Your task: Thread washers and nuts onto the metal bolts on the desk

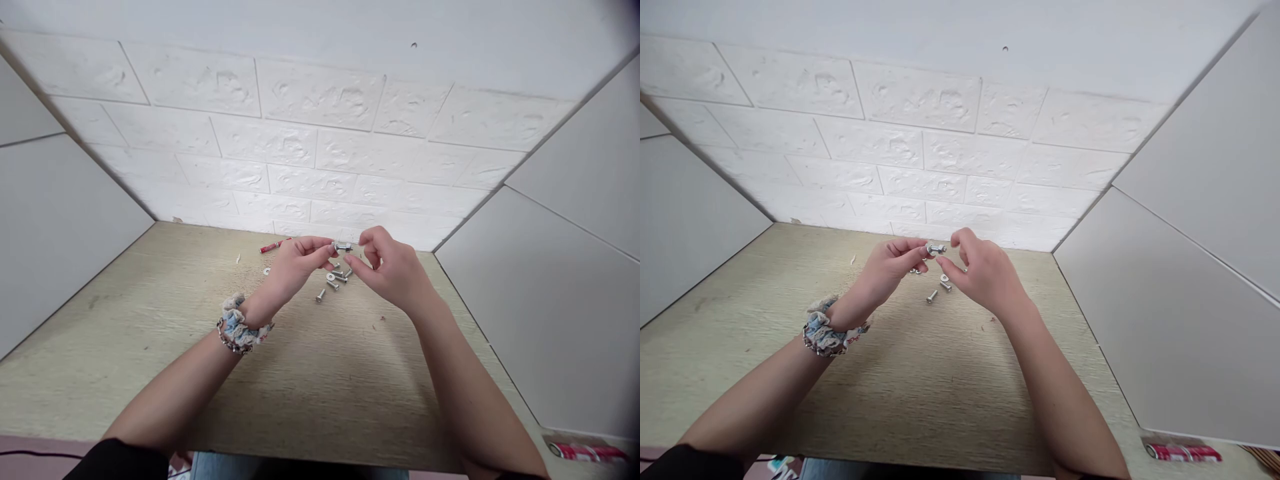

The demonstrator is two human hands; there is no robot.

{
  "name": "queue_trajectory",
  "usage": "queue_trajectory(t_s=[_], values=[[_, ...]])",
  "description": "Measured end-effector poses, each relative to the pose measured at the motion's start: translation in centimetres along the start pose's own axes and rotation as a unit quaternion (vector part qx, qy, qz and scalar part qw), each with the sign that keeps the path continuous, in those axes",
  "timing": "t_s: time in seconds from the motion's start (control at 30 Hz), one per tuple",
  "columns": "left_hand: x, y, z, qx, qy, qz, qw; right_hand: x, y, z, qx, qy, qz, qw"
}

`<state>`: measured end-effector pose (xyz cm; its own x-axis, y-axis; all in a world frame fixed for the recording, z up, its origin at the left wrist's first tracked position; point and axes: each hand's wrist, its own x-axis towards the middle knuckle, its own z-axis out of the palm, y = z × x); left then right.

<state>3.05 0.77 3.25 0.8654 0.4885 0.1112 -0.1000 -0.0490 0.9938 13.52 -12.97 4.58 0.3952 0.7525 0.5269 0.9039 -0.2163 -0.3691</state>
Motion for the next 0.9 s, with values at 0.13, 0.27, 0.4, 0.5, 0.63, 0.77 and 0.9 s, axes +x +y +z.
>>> queue_trajectory(t_s=[0.13, 0.27, 0.4, 0.5, 0.63, 0.77, 0.9], values=[[-0.08, 0.07, 0.04, -0.003, -0.012, 0.003, 1.000, 0.10, 0.28, 0.14, -0.004, -0.029, -0.029, 0.999], [-0.03, 0.13, -0.09, -0.002, -0.015, -0.002, 1.000, 0.04, 0.51, 0.20, -0.023, -0.048, -0.022, 0.998], [0.08, 0.23, -0.41, 0.006, -0.006, -0.002, 1.000, 0.04, 0.36, 0.26, -0.038, -0.001, -0.013, 0.999], [0.01, 0.33, -0.42, 0.009, -0.011, 0.002, 1.000, 0.17, 0.25, 0.47, -0.040, 0.016, -0.034, 0.998], [-0.14, 0.38, -0.18, 0.021, -0.026, 0.003, 0.999, 0.09, 0.54, 0.61, -0.037, -0.025, -0.044, 0.998], [-0.11, 0.25, -0.06, 0.022, -0.019, 0.008, 1.000, -0.15, 0.67, 0.43, -0.023, -0.024, -0.026, 0.999], [-0.03, 0.19, -0.08, 0.014, -0.025, 0.009, 1.000, -0.03, 0.36, 0.52, -0.047, 0.027, -0.039, 0.998]])
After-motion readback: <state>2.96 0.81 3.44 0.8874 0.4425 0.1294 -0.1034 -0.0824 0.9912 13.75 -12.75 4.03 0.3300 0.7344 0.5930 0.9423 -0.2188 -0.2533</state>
